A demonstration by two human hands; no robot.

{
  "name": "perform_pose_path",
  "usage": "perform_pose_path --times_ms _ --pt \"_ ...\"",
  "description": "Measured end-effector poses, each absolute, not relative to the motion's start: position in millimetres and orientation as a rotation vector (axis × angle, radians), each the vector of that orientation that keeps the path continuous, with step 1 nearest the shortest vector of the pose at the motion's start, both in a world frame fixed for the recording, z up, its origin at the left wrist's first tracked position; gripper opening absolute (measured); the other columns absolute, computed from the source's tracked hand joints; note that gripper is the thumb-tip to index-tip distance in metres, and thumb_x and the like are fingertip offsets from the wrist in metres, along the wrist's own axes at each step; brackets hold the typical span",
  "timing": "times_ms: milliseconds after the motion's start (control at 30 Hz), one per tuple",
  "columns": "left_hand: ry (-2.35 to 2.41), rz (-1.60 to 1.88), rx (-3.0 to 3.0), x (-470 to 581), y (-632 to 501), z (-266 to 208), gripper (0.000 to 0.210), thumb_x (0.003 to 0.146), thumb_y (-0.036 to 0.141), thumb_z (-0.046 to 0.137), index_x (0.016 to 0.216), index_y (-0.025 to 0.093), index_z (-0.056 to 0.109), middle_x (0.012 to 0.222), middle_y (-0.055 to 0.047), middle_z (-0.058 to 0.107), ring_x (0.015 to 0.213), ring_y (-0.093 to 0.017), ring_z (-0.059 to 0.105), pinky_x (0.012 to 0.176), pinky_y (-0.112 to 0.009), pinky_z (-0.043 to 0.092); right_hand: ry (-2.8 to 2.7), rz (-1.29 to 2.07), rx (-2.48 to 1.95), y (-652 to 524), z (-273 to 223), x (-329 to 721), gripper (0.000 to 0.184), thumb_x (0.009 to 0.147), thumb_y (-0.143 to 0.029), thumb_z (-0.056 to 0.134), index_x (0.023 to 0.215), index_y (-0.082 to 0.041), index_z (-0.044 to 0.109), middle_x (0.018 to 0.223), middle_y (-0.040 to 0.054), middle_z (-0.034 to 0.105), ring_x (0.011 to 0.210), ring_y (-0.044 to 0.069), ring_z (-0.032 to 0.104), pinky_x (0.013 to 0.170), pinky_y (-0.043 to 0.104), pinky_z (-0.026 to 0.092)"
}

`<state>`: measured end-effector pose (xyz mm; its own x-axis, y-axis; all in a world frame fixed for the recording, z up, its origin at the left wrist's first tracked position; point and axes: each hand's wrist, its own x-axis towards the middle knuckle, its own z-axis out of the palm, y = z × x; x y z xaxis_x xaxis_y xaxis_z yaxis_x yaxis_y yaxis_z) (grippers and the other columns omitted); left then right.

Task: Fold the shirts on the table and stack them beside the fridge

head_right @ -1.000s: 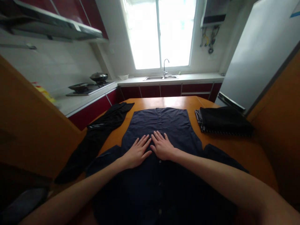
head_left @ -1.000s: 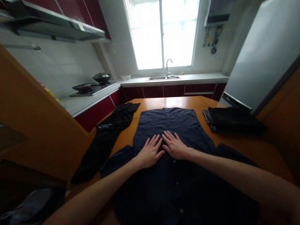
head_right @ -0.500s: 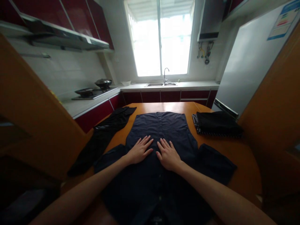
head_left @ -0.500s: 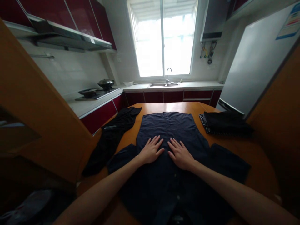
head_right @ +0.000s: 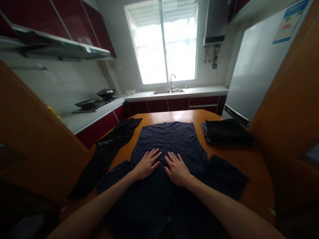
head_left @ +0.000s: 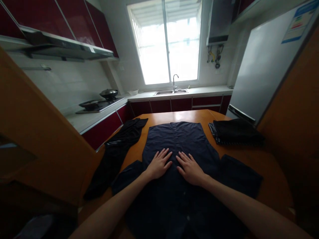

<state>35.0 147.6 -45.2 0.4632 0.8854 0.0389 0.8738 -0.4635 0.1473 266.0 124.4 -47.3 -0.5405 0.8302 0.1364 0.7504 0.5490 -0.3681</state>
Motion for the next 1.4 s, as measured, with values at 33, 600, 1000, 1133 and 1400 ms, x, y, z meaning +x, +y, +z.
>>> perform_pose_path --times_ms 33,600,1000,1133,1400 --pt "1.561 0.168 2.593 34.3 148.5 -45.0 0.059 0.104 0.054 0.035 0.157 0.028 0.034 0.167 -0.006 0.023 0.155 -0.025 0.016 0.124 -0.051 0.017 -2.484 0.392 -1.311 124.2 -47.0 265.7 0.062 0.1 -0.042 0.041 0.156 -0.016 0.038 0.165 0.0131 0.027 0.153 0.026 0.021 0.124 0.05 0.016" --pt "1.524 0.225 2.573 30.2 154.1 -38.5 0.052 0.104 0.046 0.043 0.155 0.034 0.039 0.165 -0.002 0.029 0.153 -0.023 0.023 0.124 -0.048 0.02 -2.467 0.43 -1.325 125.6 -45.6 264.9 0.062 0.099 -0.04 0.042 0.157 -0.019 0.038 0.165 0.0097 0.025 0.154 0.025 0.02 0.125 0.05 0.014" --pt "1.496 0.226 2.579 27.6 150.7 -42.1 0.052 0.105 0.046 0.039 0.155 0.031 0.039 0.165 0.0 0.028 0.154 -0.022 0.02 0.126 -0.047 0.018 -2.498 0.414 -1.314 126.3 -46.4 267.3 0.06 0.099 -0.039 0.043 0.156 -0.019 0.039 0.165 0.0103 0.026 0.153 0.024 0.022 0.125 0.049 0.016" --pt "1.494 0.233 2.575 27.5 147.6 -40.8 0.053 0.105 0.045 0.039 0.155 0.03 0.039 0.166 -0.001 0.028 0.154 -0.023 0.019 0.126 -0.047 0.018 -2.51 0.435 -1.277 129.1 -46.2 271.5 0.059 0.099 -0.038 0.044 0.155 -0.02 0.041 0.164 0.0095 0.028 0.153 0.023 0.023 0.125 0.048 0.018" --pt "1.494 0.254 2.575 26.4 147.6 -42.9 0.053 0.103 0.039 0.045 0.155 0.03 0.038 0.166 0.0 0.027 0.154 -0.024 0.021 0.125 -0.049 0.021 -2.516 0.431 -1.218 133.7 -52.6 275.3 0.058 0.099 -0.034 0.047 0.155 -0.022 0.04 0.164 0.0091 0.029 0.152 0.024 0.025 0.124 0.05 0.021"
